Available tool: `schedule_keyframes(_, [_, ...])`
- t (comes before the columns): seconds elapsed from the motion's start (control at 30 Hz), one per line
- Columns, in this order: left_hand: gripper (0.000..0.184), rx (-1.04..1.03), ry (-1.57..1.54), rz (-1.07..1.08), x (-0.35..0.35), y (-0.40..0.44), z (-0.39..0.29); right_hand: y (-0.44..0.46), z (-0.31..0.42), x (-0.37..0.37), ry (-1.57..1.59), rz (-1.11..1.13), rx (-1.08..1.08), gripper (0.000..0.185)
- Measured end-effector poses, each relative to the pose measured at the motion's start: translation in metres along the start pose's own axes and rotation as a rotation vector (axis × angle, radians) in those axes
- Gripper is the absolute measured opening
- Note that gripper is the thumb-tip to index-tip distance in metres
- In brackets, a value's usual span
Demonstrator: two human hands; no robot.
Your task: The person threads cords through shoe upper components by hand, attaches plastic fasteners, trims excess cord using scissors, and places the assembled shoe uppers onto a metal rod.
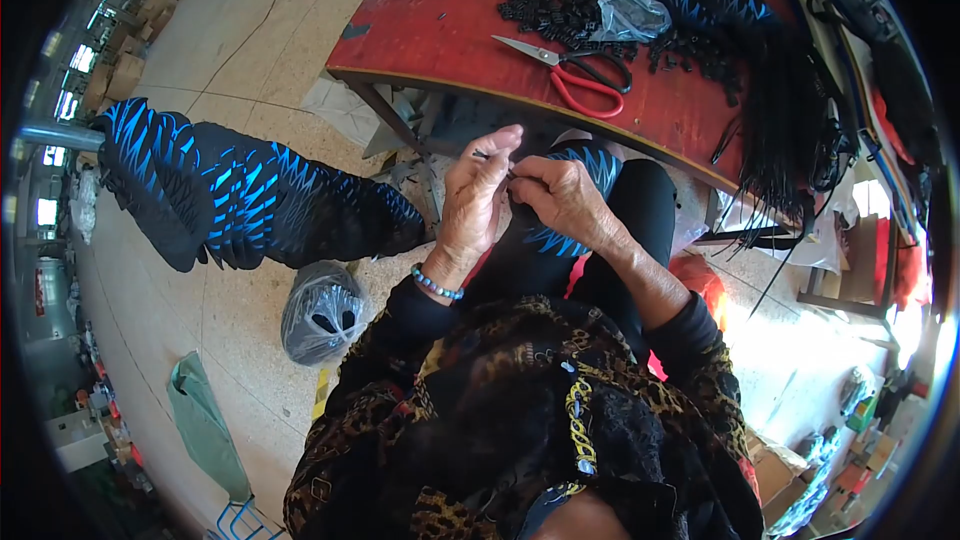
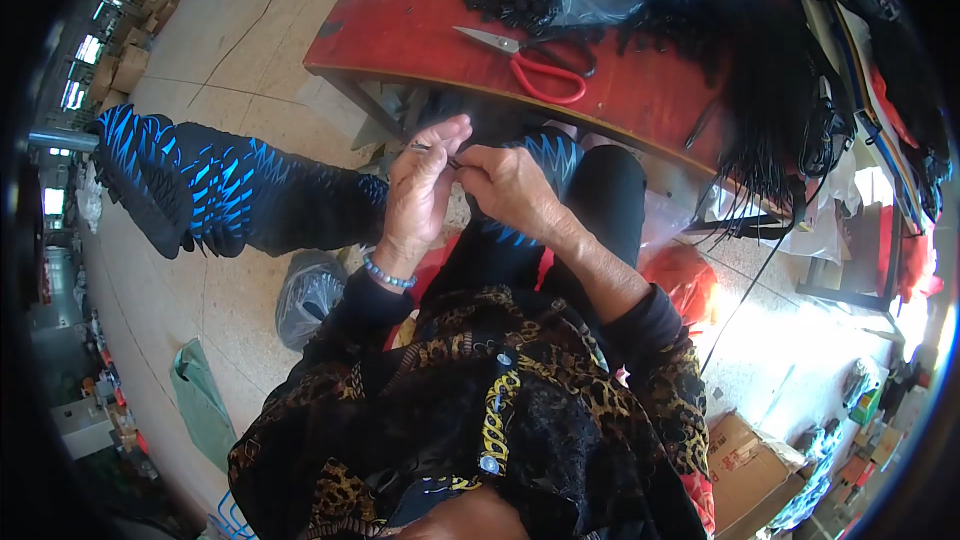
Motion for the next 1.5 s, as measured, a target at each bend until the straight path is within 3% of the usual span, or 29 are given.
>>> schedule_keyframes(0.57, [0.02, -0.027, 0.04, -0.147, 0.02, -0.005, 0.007, 0.002, -0.008, -0.004, -0.078, 0.027, -0.101, 0.011])
schedule_keyframes(0.7, [0.015, -0.05, 0.098, -0.294, 0.028, -0.001, -0.017, -0.004, 0.008, 0.021, 0.066, -0.142, 0.086, 0.016])
schedule_keyframes(0.77, [0.013, -0.008, -0.025, -0.393, 0.069, 0.004, -0.02, -0.007, -0.004, 0.049, 0.054, -0.221, -0.024, 0.019])
schedule_keyframes(0.87, [0.013, 0.041, -0.137, -0.349, 0.118, 0.002, -0.018, -0.012, -0.045, 0.086, 0.072, -0.402, -0.109, 0.019])
schedule_keyframes(1.07, [0.014, 0.13, -0.235, -0.386, 0.128, -0.006, 0.005, -0.018, -0.068, 0.107, -0.197, -0.534, -0.099, 0.021])
schedule_keyframes(1.2, [0.014, 0.134, -0.233, -0.284, 0.106, 0.022, -0.003, -0.01, -0.065, 0.085, -0.355, -0.513, 0.118, 0.026])
schedule_keyframes(1.37, [0.015, 0.11, -0.22, -0.255, 0.098, 0.038, 0.0, -0.003, -0.024, 0.072, -0.231, -0.375, 0.059, 0.03])
schedule_keyframes(1.5, [0.018, 0.012, -0.119, -0.19, 0.061, 0.036, -0.024, 0.019, 0.021, 0.019, 0.025, 0.009, 0.024, 0.028])
Point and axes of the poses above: each hand's wrist, its own y-axis towards the middle knuckle, its own x-axis out of the back of the hand, z = x × y, the point moved 9 cm from there along y, towards the middle knuckle, and after that the axes turned 15 degrees about -x, right-handed, at the moved point
